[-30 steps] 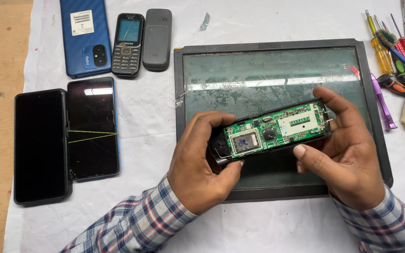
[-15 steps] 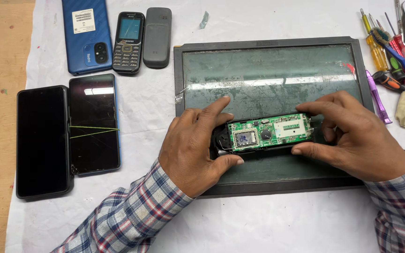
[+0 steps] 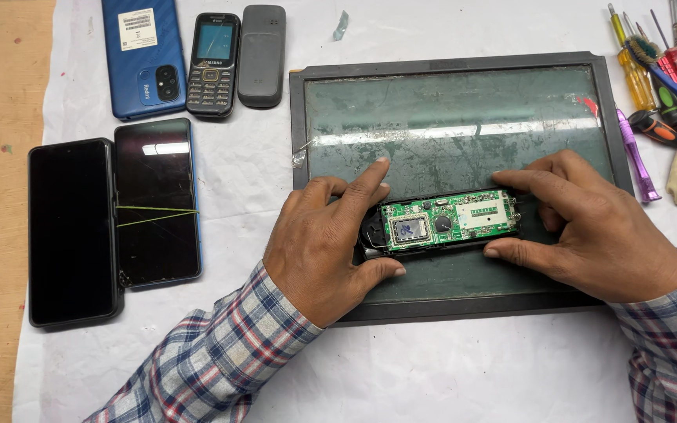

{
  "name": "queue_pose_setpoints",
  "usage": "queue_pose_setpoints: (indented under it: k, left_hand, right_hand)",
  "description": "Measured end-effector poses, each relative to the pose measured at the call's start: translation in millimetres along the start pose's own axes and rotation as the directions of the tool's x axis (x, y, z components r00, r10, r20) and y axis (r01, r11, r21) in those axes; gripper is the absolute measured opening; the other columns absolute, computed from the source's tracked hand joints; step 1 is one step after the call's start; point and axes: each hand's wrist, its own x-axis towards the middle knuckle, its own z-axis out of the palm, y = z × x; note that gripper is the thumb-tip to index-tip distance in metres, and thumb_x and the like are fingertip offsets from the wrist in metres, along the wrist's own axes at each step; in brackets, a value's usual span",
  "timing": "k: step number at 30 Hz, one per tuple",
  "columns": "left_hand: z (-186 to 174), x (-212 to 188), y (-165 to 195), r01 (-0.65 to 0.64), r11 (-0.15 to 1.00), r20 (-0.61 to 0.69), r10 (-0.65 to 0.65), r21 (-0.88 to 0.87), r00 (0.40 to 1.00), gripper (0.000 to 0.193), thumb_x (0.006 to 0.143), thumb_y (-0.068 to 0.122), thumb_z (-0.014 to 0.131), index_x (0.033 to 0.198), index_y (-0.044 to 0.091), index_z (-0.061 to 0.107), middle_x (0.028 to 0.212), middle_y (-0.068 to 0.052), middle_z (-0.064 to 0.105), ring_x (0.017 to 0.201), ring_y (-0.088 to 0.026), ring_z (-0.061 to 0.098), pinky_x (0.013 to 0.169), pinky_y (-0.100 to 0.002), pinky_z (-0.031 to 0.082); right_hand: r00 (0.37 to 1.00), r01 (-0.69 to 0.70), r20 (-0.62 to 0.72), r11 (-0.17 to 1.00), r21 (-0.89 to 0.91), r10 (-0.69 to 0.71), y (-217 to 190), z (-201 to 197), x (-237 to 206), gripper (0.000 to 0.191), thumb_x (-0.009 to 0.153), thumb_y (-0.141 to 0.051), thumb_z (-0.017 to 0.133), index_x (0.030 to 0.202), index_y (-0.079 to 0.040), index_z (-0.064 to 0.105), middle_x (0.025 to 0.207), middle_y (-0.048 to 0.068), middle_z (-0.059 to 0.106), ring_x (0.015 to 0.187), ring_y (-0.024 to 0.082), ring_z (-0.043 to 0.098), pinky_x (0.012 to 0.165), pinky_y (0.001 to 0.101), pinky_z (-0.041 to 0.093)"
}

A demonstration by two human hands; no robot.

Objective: The person disassembles a feature phone, separating its housing and handling the internal circuit board. They brush the board and housing with a small brush, wipe parts with a cloth, then use a purple screwdriver to pry and work on the phone's rear battery compartment.

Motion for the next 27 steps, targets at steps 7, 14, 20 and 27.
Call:
queue_pose_setpoints:
  k: [7,14,20,27]
  left_hand:
    - [-10.8,-3.0,-5.9,-0.007,1.000,0.063,0.008,-0.017,0.998,0.106,0.065,0.041,0.094,0.148,0.001,0.043,0.118,-0.016,0.065,0.112,-0.031,0.058,0.099,-0.047,0.045]
    - [-5.1,-7.8,-17.3,-0.088,0.994,-0.085,0.082,-0.070,0.993,0.081,0.070,0.035,0.092,0.135,0.002,0.056,0.126,-0.015,0.065,0.119,-0.032,0.060,0.102,-0.045,0.050]
    - [0.0,-14.6,-22.3,-0.126,0.984,-0.141,0.107,-0.128,0.984,0.074,0.077,0.034,0.089,0.136,0.002,0.057,0.125,-0.013,0.066,0.119,-0.030,0.061,0.104,-0.043,0.050]
    - [-5.6,-18.7,-22.9,-0.179,0.981,-0.093,0.171,-0.078,0.981,0.065,0.076,0.025,0.085,0.133,0.005,0.060,0.125,-0.010,0.068,0.118,-0.029,0.061,0.099,-0.042,0.045]
  right_hand:
    - [0.952,0.203,-0.226,0.978,-0.039,-0.207,-9.9,-0.5,-4.2,0.081,0.073,-0.041,0.086,0.139,-0.002,0.061,0.119,0.017,0.056,0.088,0.025,0.057,0.072,0.0361,0.051]
    - [0.835,0.463,-0.236,0.867,-0.186,-0.497,-46.1,8.2,7.6,0.064,0.077,-0.032,0.082,0.130,-0.003,0.063,0.127,0.016,0.064,0.119,0.035,0.057,0.098,0.0488,0.043]
    - [0.803,0.469,-0.275,0.845,-0.255,-0.529,-49.7,16.3,9.7,0.060,0.076,-0.034,0.080,0.126,-0.003,0.066,0.121,0.012,0.067,0.114,0.032,0.059,0.101,0.0499,0.040]
    - [0.830,0.464,-0.220,0.854,-0.236,-0.512,-39.1,23.3,6.5,0.063,0.072,-0.034,0.083,0.125,-0.004,0.067,0.115,0.016,0.067,0.104,0.033,0.060,0.100,0.0512,0.042]
